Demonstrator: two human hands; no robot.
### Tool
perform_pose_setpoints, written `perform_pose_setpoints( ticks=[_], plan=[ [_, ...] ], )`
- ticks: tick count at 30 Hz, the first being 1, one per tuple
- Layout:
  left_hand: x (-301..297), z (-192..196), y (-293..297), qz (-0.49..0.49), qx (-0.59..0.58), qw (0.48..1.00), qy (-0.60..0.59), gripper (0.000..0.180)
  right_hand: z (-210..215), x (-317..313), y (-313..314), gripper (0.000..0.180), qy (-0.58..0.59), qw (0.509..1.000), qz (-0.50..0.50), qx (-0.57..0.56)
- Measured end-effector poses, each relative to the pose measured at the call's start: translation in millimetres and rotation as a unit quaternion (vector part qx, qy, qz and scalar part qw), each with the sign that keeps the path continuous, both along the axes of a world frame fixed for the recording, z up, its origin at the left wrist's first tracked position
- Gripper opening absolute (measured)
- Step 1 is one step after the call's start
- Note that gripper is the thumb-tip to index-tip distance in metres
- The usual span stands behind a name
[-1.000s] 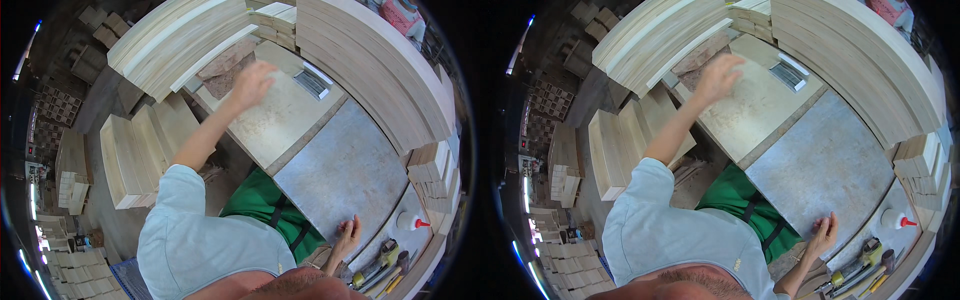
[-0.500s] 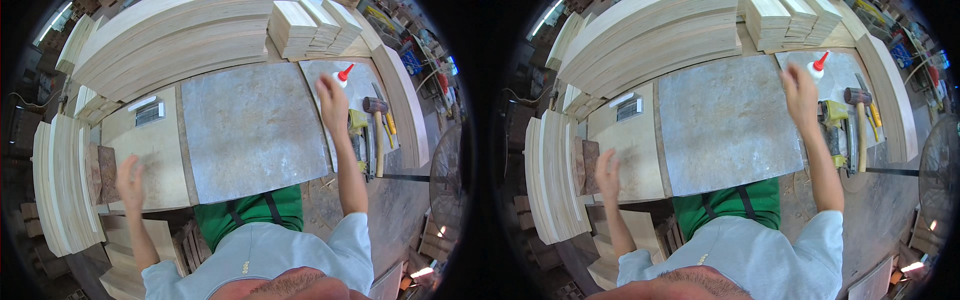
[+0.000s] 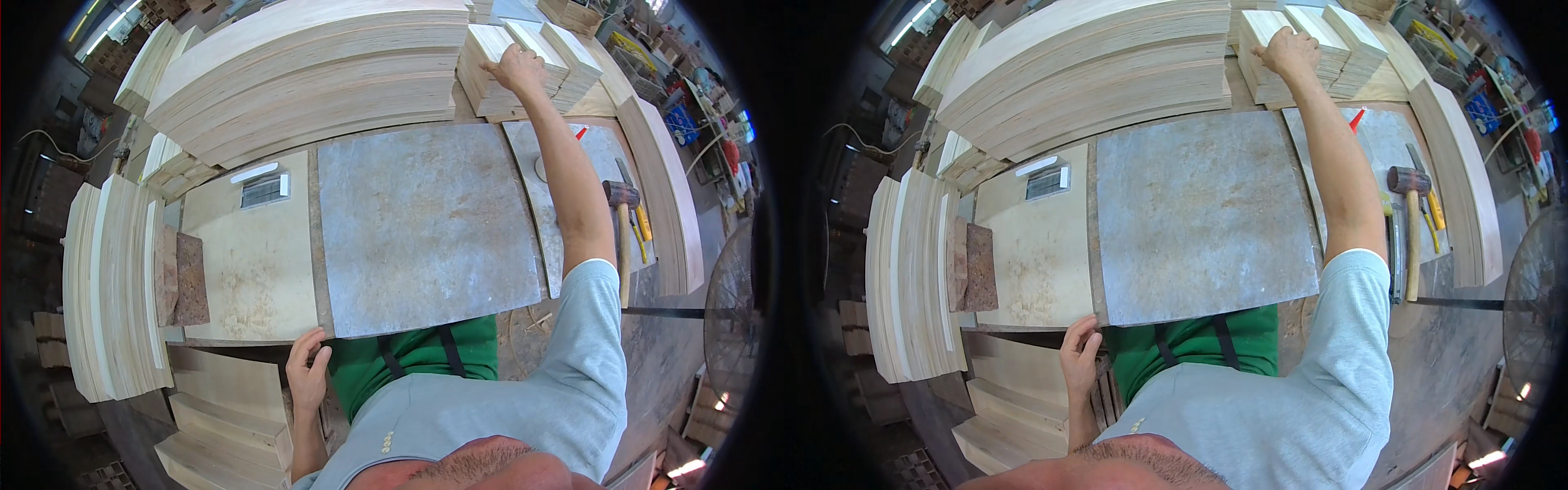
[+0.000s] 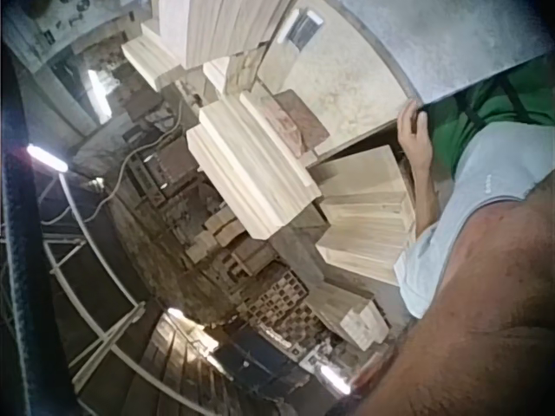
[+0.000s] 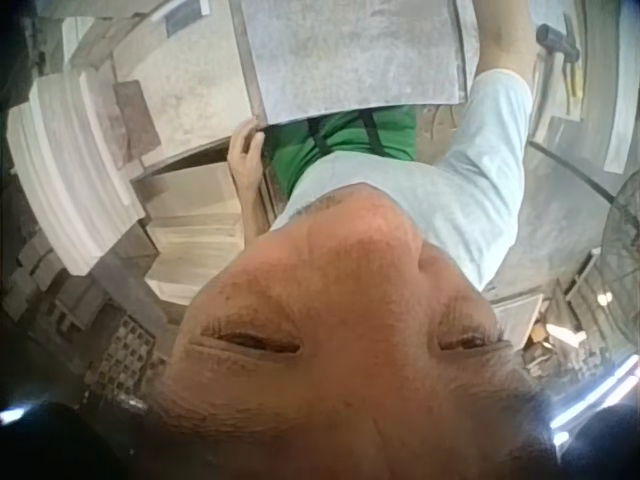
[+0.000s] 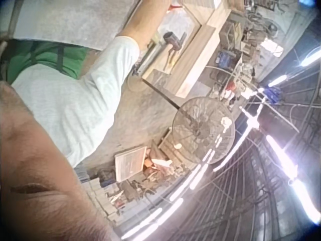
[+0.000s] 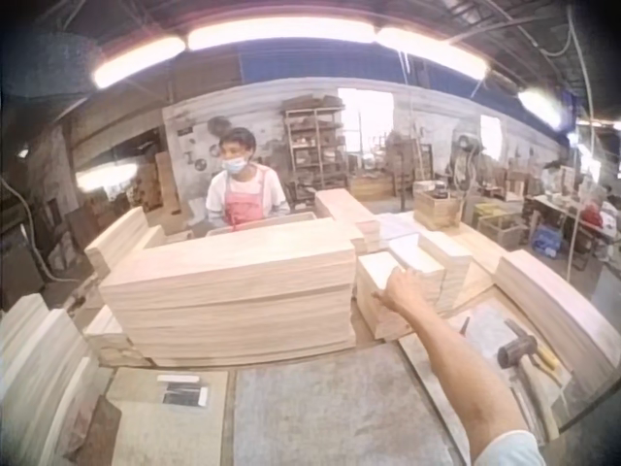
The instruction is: Assembling wooden boxes by applying wood glue to joints and using a pneumatic nail gun to fasten panels.
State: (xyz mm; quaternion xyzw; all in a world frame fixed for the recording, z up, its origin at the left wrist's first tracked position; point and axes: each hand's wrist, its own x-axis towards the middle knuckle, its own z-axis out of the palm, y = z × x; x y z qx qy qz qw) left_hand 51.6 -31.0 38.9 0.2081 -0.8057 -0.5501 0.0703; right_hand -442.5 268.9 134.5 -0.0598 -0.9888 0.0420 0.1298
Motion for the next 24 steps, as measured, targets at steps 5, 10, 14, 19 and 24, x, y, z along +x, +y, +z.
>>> perform_pose_setpoints(
  ticks=[5, 10, 14, 19, 24],
  plan=[
    [7, -8, 0, 0.022, 0.052, 0.998, 0.04, 0.025, -1, -11, -3, 0.082, -0.022, 0.997, -0.045, -0.053],
    [-9, -5, 12, -0.037, 0.069, 0.996, 0.043, 0.025, 1, -12, 0, 0.079, 0.007, 0.992, -0.052, -0.116],
    [-28, -5, 29, -0.107, 0.046, 0.993, 0.021, 0.027, 11, 0, 14, 0.079, 0.036, 0.964, -0.059, -0.255],
    [-97, 7, 68, -0.216, 0.088, 0.965, 0.118, 0.039, -7, 93, 33, 0.062, 0.103, 0.794, 0.145, -0.582],
    [-198, 38, 111, -0.271, 0.257, 0.904, 0.208, 0.083, -74, 253, 8, 0.055, -0.017, 0.596, 0.296, -0.746]
  ],
)
